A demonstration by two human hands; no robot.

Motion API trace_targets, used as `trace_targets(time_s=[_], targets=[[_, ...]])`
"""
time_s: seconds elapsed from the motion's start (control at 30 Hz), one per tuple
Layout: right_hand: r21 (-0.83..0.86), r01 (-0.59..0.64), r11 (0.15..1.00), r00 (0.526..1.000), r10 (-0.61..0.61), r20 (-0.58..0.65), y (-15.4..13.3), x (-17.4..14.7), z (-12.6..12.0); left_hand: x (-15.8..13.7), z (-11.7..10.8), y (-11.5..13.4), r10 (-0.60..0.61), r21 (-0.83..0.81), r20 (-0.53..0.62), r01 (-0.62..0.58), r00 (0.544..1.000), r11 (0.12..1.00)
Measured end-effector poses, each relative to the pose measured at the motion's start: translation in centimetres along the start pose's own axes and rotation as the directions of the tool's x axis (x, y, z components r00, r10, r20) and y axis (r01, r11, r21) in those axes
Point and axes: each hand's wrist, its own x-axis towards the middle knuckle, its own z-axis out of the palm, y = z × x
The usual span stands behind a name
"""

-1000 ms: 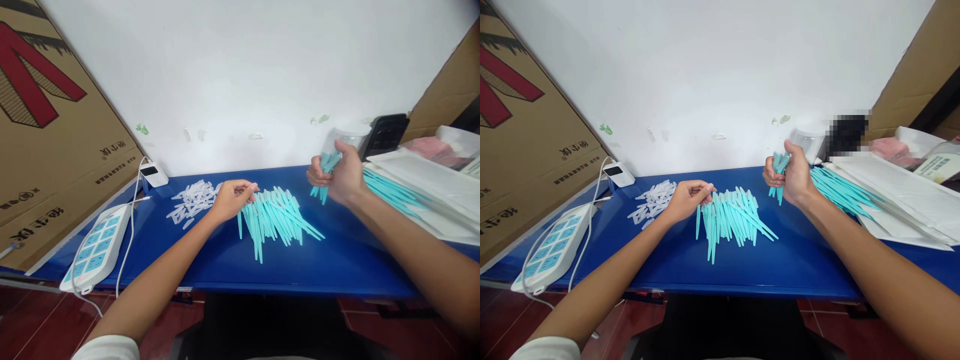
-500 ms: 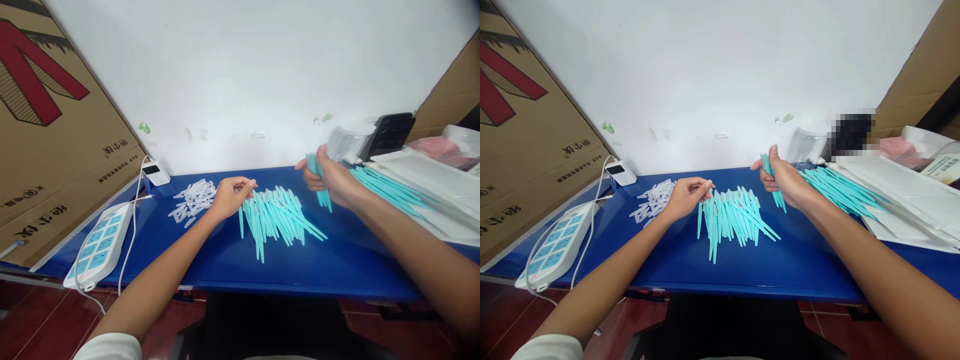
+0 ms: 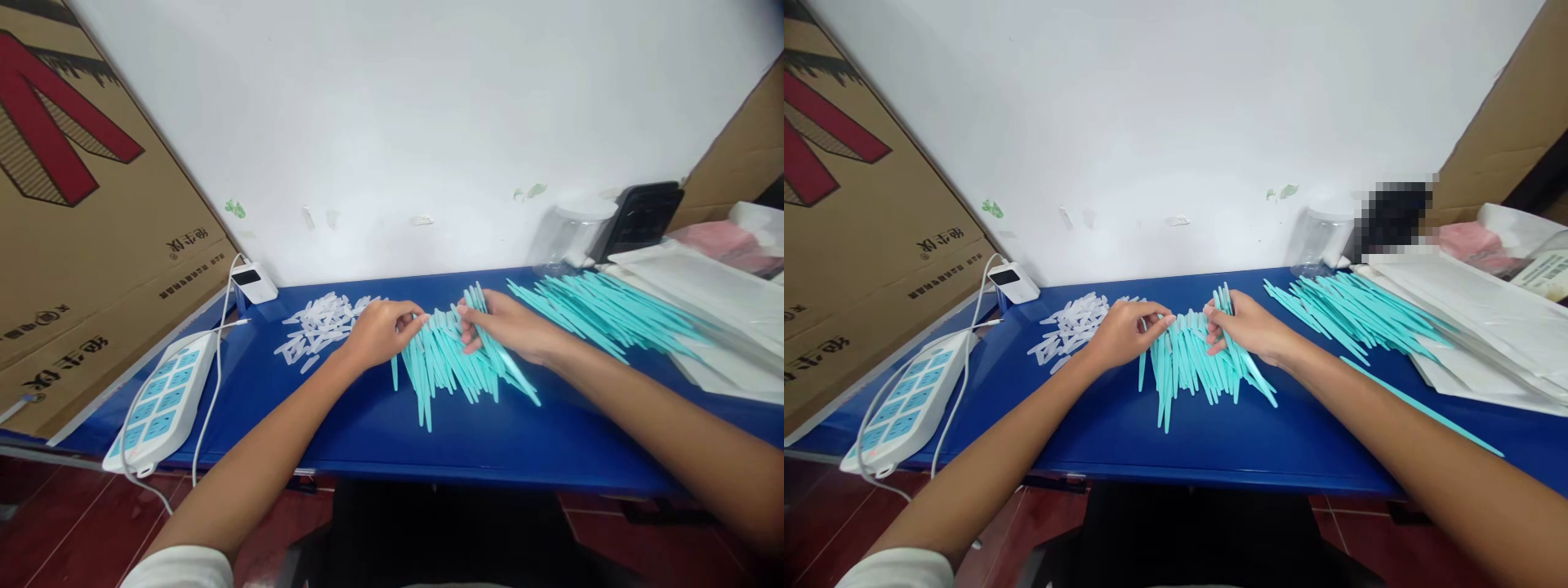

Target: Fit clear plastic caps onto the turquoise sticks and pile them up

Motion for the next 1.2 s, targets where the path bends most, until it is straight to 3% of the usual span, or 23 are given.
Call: trace_targets(time_s=[0.13, 0.33, 0.47, 0.63, 0.73, 0.83, 0.9, 1.0, 1.2], targets=[[0.006, 0.005, 1.0, 0.999, -0.005, -0.048, 0.0, -0.1, 0.4, -0.4, 0.9, 1.5, 0.157, -0.016, 0.022, -0.157, 0.987, 0.987], [-0.08, 0.045, 0.996, 0.991, -0.055, -0.124, 0.0, -0.3, 0.6, -0.9, 3.2, 3.9, 0.43, -0.038, 0.042, -0.429, 0.902, 0.903], [-0.098, 0.045, 0.994, 0.983, -0.061, -0.174, 0.0, -0.4, 0.5, -1.1, 4.2, 4.6, 0.495, -0.081, 0.069, -0.489, 0.866, 0.868], [-0.074, 0.049, 0.996, 0.968, -0.065, -0.243, -0.1, -0.4, 0.7, -2.0, 4.4, 6.5, 0.511, -0.215, 0.121, -0.48, 0.851, 0.851], [-0.12, 0.1, 0.988, 0.965, -0.125, -0.23, -0.2, -0.4, 0.6, -2.7, 4.8, 7.7, 0.568, -0.253, 0.228, -0.515, 0.791, 0.819], [-0.331, 0.202, 0.922, 0.946, -0.271, -0.178, -0.3, -0.3, -0.1, -3.0, 5.2, 8.1, 0.577, -0.235, 0.306, -0.528, 0.757, 0.816], [-0.524, 0.261, 0.81, 0.924, -0.368, -0.108, -0.2, -0.1, -0.8, -3.1, 5.3, 8.1, 0.562, -0.191, 0.337, -0.529, 0.755, 0.827], [-0.701, 0.267, 0.661, 0.908, -0.417, -0.048, -0.1, 0.3, -2.0, -3.1, 5.2, 8.0, 0.56, -0.103, 0.355, -0.564, 0.749, 0.82], [-0.731, 0.218, 0.647, 0.907, -0.411, -0.093, 0.0, 1.1, -3.2, -3.2, 5.0, 8.1, 0.564, -0.061, 0.368, -0.586, 0.739, 0.808]])
